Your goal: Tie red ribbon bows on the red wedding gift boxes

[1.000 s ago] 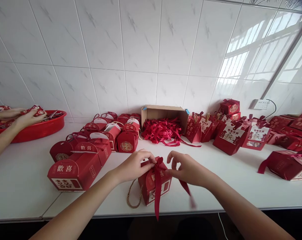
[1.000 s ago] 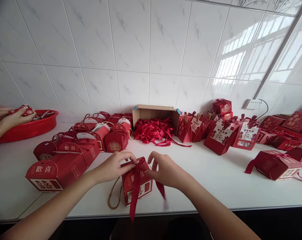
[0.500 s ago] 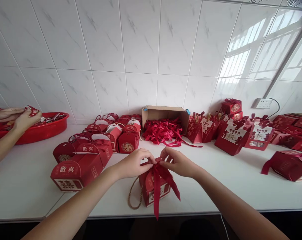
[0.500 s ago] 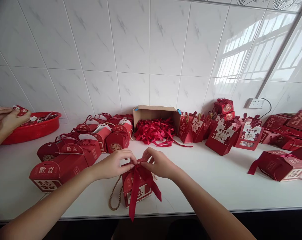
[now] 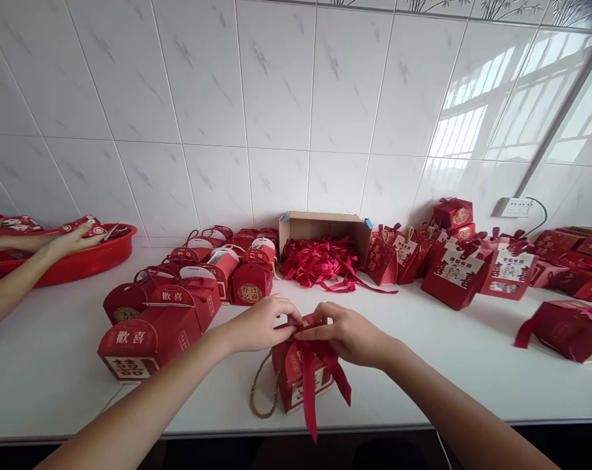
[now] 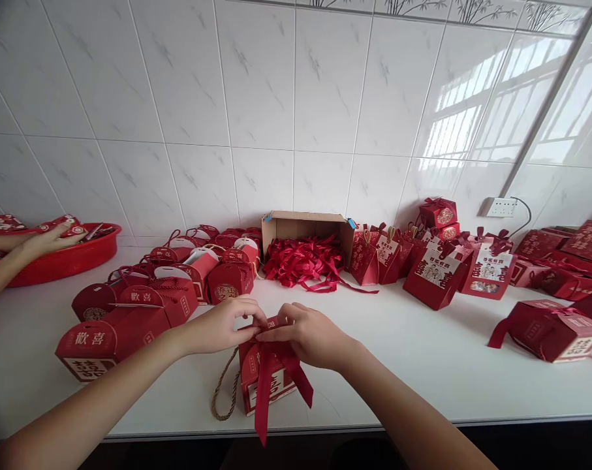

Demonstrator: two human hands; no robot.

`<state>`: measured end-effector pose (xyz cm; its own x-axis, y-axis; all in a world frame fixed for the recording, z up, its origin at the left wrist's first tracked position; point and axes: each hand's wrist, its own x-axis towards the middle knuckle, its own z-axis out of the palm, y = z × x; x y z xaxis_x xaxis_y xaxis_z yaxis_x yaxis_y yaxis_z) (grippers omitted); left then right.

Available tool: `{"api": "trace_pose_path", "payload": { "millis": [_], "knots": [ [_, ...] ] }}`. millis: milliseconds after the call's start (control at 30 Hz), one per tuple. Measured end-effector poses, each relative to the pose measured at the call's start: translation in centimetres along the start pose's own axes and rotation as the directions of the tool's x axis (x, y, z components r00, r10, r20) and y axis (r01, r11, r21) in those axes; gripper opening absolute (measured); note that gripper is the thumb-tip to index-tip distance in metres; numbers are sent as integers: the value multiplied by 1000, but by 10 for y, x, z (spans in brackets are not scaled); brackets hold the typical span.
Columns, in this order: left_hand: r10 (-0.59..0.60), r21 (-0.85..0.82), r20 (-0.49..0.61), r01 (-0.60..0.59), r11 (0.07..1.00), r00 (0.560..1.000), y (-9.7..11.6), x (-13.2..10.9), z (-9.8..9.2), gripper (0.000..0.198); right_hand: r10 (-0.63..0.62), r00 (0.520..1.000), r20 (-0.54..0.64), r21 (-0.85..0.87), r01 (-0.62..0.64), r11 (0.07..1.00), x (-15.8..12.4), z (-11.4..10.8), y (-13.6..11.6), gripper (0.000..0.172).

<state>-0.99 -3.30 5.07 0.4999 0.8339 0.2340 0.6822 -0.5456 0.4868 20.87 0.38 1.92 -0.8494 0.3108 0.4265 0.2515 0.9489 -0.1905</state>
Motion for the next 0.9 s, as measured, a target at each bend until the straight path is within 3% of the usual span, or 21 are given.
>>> {"api": "trace_pose_path", "payload": {
  "millis": [167,600,900],
  "knots": [
    [-17,9,26,17,1000,1000,-3,0,-4,18,-37,999,8,-84,38,996,-2,2,4,38],
    [-8,-128,89,20,992,996,-14,4,-1,9,-77,994,-78,4,78,997,-4,8,10,36],
    [-22,-159,183,52,986,983,-17,6,5,24,-52,993,-108,119,65,991,-3,10,13,42]
  ]
}}
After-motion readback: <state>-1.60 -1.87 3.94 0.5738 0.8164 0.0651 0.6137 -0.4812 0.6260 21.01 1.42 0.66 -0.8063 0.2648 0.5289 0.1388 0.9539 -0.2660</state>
